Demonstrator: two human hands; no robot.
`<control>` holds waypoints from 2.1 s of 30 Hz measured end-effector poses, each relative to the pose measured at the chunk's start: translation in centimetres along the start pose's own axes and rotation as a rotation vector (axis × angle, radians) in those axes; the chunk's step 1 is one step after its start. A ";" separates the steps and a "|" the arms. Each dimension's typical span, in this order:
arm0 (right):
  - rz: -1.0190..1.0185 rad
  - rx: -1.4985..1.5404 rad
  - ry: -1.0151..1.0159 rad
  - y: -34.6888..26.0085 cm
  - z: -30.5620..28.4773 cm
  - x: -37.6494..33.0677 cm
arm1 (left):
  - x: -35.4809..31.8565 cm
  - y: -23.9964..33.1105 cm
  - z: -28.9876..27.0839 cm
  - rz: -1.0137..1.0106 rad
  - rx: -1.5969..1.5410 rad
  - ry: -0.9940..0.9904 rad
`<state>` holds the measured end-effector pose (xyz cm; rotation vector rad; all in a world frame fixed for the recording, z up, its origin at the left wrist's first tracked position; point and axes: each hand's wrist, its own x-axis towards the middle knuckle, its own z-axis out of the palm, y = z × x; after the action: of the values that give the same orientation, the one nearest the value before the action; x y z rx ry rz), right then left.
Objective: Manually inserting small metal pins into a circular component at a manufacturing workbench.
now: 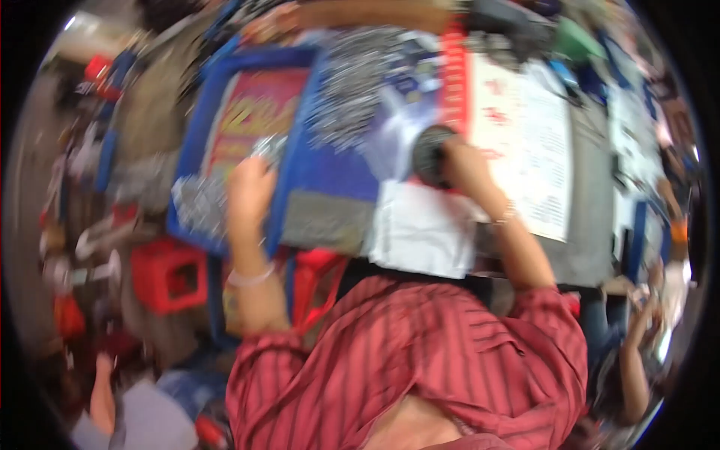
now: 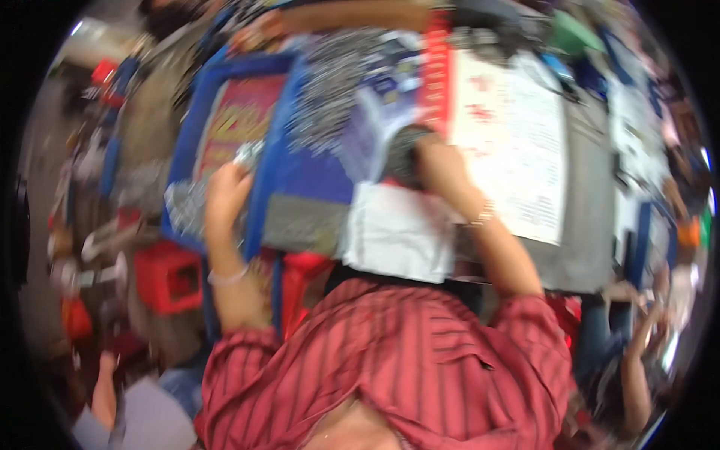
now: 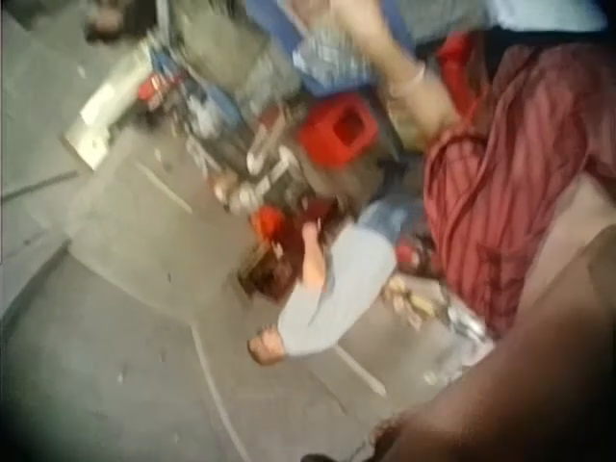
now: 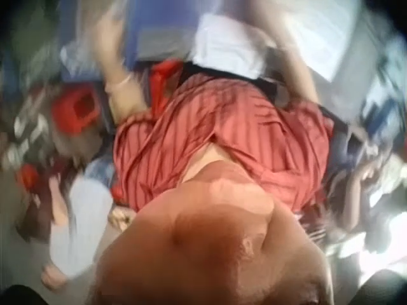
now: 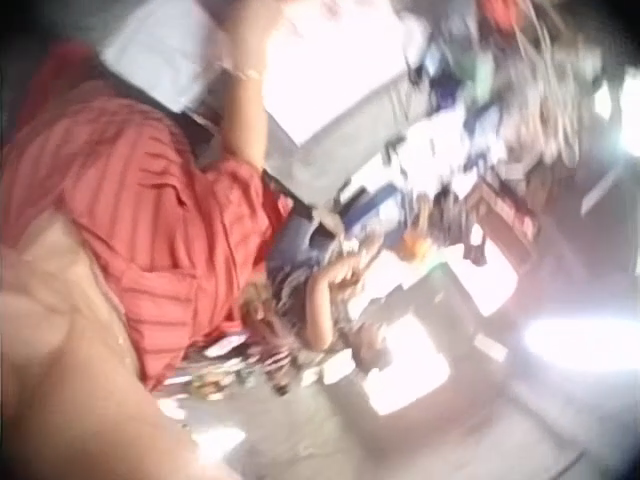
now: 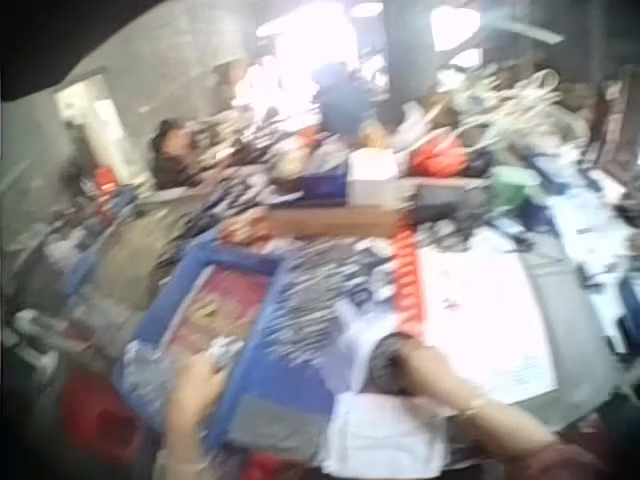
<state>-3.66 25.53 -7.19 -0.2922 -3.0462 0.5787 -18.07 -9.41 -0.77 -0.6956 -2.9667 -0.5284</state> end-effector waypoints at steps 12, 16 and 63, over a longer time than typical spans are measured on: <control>-0.100 0.028 0.132 -1.7 -0.3 -1.5 | -0.9 -0.3 -1.8 -0.105 0.062 -0.193; -0.083 0.063 0.120 -2.0 -0.8 -1.7 | -1.0 -1.2 -1.8 -0.018 0.133 -0.239; -0.095 0.365 0.118 -4.4 -2.1 -2.4 | -0.8 -2.2 -1.5 0.006 0.069 -0.193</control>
<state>-1.94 21.81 -3.60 -0.1603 -2.7517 1.0460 -18.33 -12.10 -0.15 -0.7907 -3.1411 -0.3765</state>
